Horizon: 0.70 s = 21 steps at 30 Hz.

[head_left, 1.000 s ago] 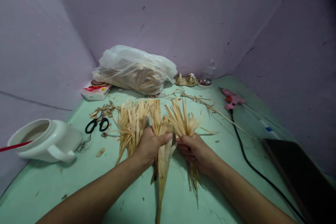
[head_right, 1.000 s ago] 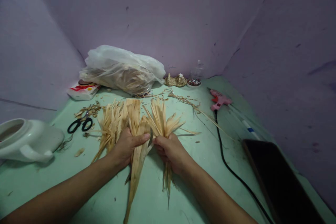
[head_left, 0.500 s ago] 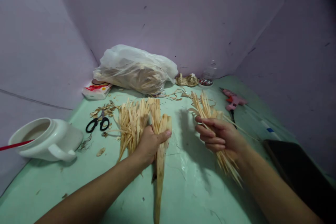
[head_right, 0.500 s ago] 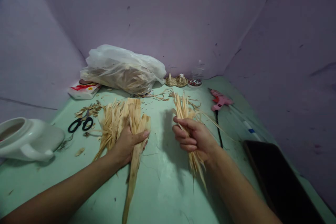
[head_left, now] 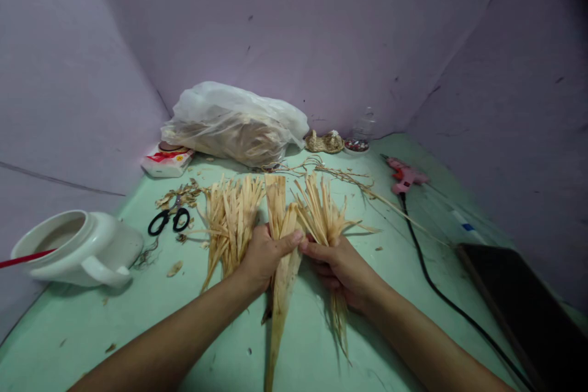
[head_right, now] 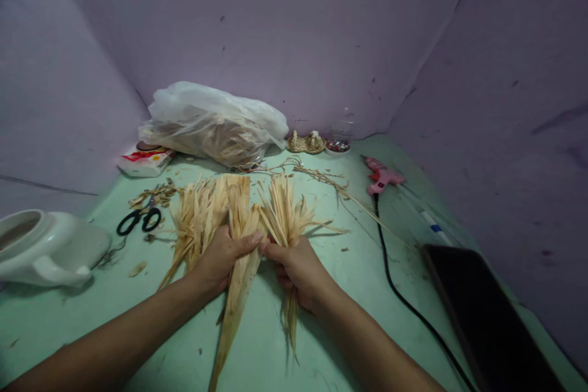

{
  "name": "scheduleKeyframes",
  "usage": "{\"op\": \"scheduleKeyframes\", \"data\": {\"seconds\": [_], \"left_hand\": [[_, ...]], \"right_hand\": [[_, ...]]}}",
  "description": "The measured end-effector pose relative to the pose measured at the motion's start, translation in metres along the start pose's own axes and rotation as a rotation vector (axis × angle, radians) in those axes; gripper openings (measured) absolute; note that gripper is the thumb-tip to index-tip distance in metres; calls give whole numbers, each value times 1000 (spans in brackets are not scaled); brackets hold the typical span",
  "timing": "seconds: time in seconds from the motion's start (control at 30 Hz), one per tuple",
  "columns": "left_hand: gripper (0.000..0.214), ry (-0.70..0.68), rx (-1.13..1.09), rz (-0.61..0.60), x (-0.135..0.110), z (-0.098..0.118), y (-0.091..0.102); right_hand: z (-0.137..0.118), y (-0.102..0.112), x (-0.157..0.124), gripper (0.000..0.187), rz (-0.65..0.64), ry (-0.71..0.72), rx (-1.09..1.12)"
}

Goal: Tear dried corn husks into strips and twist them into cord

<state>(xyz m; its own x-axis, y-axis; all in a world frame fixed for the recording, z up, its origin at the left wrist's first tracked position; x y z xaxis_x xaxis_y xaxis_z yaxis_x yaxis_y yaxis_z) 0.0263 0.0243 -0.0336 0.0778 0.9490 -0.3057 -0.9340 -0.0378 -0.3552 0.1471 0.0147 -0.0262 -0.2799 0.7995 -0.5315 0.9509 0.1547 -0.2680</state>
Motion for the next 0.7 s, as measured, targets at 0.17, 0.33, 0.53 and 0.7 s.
{"op": "scheduleKeyframes", "data": {"seconds": [0.17, 0.33, 0.53, 0.7], "left_hand": [[42, 27, 6, -50, -2, 2, -2], [41, 35, 32, -28, -1, 2, 0], [40, 31, 9, -76, 0, 1, 0], [29, 14, -19, -32, 2, 1, 1]], "right_hand": [[1, 4, 2, 33, 28, 23, 23], [2, 2, 2, 32, 40, 31, -5], [0, 1, 1, 32, 9, 54, 20], [2, 4, 4, 26, -21, 85, 73]]}}
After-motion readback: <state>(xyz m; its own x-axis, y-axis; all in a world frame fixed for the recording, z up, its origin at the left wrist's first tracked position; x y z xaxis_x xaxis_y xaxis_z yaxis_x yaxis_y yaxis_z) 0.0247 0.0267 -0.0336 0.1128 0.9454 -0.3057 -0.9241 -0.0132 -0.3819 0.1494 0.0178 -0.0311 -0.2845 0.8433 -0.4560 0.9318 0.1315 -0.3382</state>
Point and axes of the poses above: each hand's wrist, its own x-axis towards the middle knuckle, its own y-axis out of the back of the hand, z = x × y, the point moved 3 cm from there along x, towards the middle knuckle, and after that the axes turned 1 degree about -y, right-handed, at the moved point
